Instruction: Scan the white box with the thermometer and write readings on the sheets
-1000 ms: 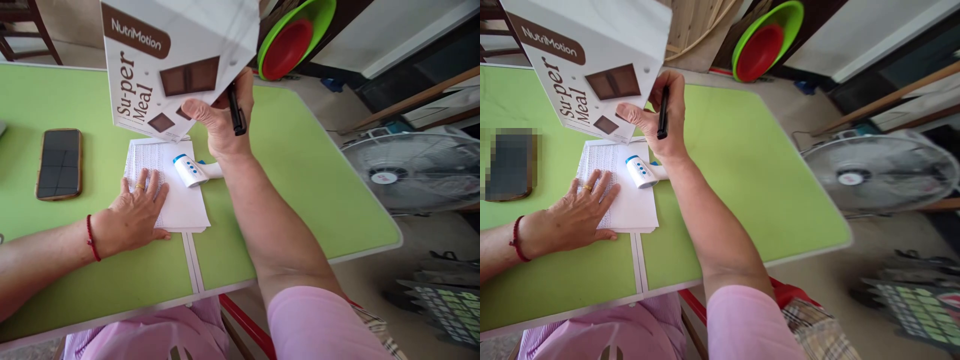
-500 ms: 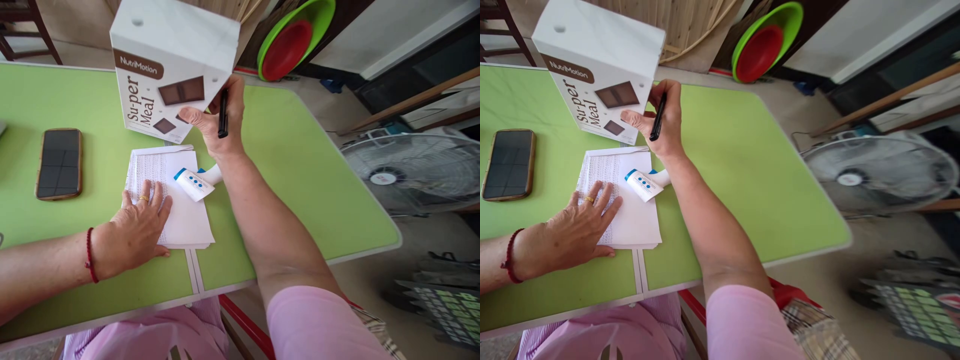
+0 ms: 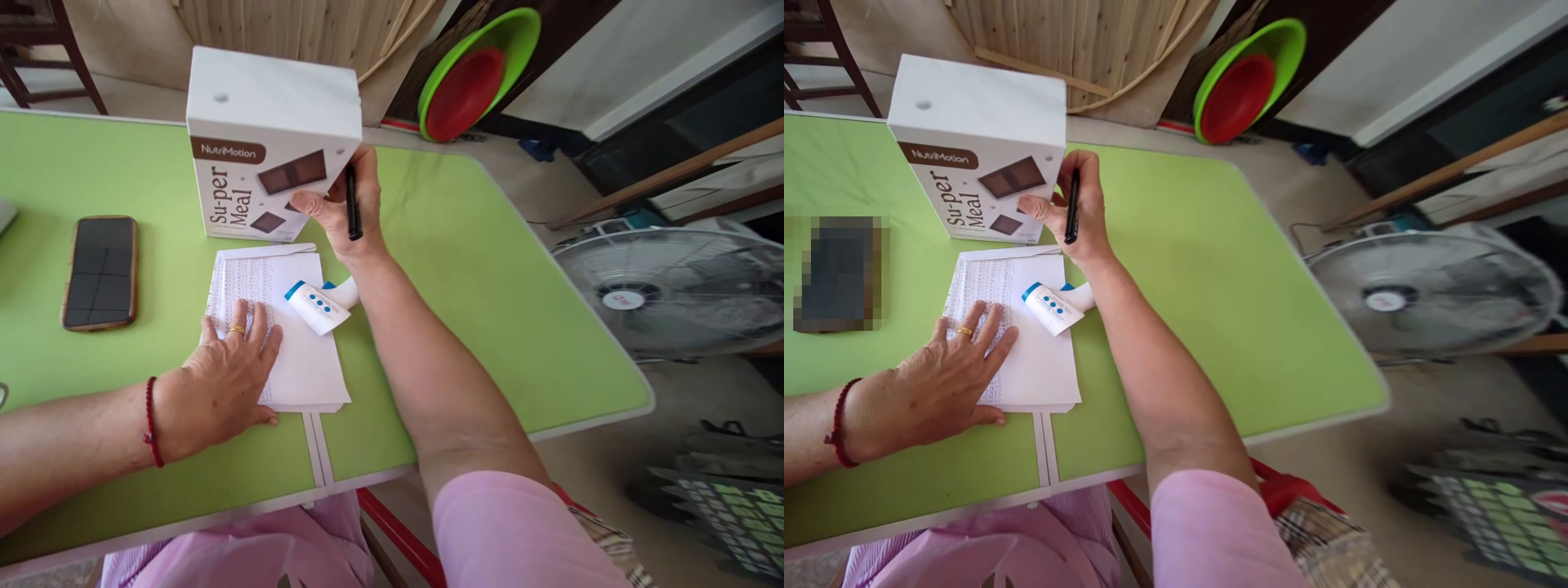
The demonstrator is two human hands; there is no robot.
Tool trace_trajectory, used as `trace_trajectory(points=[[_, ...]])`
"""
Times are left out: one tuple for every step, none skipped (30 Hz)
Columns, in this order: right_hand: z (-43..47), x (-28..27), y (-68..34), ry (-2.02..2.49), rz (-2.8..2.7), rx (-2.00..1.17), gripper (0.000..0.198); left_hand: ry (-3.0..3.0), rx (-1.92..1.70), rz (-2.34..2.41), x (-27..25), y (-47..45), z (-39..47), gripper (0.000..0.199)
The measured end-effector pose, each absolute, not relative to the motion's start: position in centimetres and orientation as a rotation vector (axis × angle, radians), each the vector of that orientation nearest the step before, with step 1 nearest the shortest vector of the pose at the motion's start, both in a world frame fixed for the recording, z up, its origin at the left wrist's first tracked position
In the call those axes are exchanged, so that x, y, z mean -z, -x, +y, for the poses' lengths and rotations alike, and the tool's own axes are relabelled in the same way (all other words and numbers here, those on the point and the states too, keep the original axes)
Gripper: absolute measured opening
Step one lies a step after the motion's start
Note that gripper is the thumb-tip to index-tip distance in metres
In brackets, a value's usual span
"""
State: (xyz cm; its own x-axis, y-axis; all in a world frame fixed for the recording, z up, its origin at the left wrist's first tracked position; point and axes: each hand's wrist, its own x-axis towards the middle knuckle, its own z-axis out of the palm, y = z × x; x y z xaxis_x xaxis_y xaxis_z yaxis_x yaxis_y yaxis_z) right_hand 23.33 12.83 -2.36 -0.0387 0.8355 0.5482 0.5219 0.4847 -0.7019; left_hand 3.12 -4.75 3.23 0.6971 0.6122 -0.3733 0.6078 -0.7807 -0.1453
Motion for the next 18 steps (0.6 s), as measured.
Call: trace_trajectory(points=[[13.0, 2.5, -23.3, 1.164, -1.707, -0.377, 0.049, 2.884, -0.636, -1.035, -3.2, -3.1, -4.8, 0.103], [13.2, 2.7, -23.4, 1.155, -1.712, -0.369, 0.048, 2.885, -0.631, -1.034, -3.2, -3.1, -4.8, 0.103], [13.3, 2.9, -23.5, 1.142, -1.711, -0.356, 0.046, 2.886, -0.625, -1.035, -3.1, -3.1, -4.8, 0.103], [13.4, 3.0, -23.7, 1.127, -1.704, -0.342, 0.045, 2.888, -0.619, -1.032, -3.1, -3.1, -4.8, 0.103], [13.4, 3.0, -23.8, 1.113, -1.686, -0.330, 0.045, 2.891, -0.616, -1.030, -3.1, -3.1, -4.8, 0.102], [13.2, 2.8, -24.0, 1.102, -1.645, -0.320, 0.045, 2.893, -0.614, -1.028, -3.0, -3.1, -4.8, 0.102], [12.9, 2.3, -24.1, 1.095, -1.584, -0.309, 0.046, 2.893, -0.616, -1.031, -3.0, -3.1, -4.8, 0.102], [12.4, 1.7, -24.2, 1.091, -1.522, -0.304, 0.048, 2.896, -0.621, -1.031, -3.0, -3.0, -4.8, 0.102], [11.8, 0.8, -24.4, 1.094, -1.456, -0.299, 0.051, 2.897, -0.632, -1.036, -3.0, -3.0, -4.8, 0.101], [11.1, -0.2, -24.5, 1.102, -1.432, -0.300, 0.054, 2.898, -0.644, -1.041, -3.0, -3.0, -4.8, 0.101], [10.3, -1.2, -24.6, 1.110, -1.484, -0.335, 0.053, 2.899, -0.656, -1.041, -3.0, -3.0, -4.8, 0.101], [9.4, -2.2, -24.8, 1.141, -1.602, -0.415, 0.053, 2.903, -0.668, -1.037, -3.0, -3.0, -4.8, 0.101], [8.5, -3.1, -24.9, 1.160, -1.711, -0.508, 0.051, 2.905, -0.673, -1.035, -3.1, -3.0, -4.8, 0.100], [7.5, -3.7, -24.9, 1.182, -1.820, -0.587, 0.050, 2.907, -0.669, -1.036, -3.1, -3.0, -4.8, 0.100], [6.5, -4.2, -24.8, 1.224, -1.946, -0.636, 0.051, 2.906, -0.660, -1.043, -3.2, -3.1, -4.7, 0.100], [5.4, -4.5, -24.6, 1.281, -2.081, -0.657, 0.052, 2.906, -0.652, -1.055, -3.2, -3.1, -4.7, 0.099], [4.2, -4.5, -24.3, 1.357, -2.209, -0.635, 0.055, 2.907, -0.647, -1.073, -3.3, -3.1, -4.7, 0.099], [3.1, -4.3, -24.0, 1.448, -2.317, -0.600, 0.057, 2.910, -0.649, -1.090, -3.3, -3.2, -4.6, 0.099]])
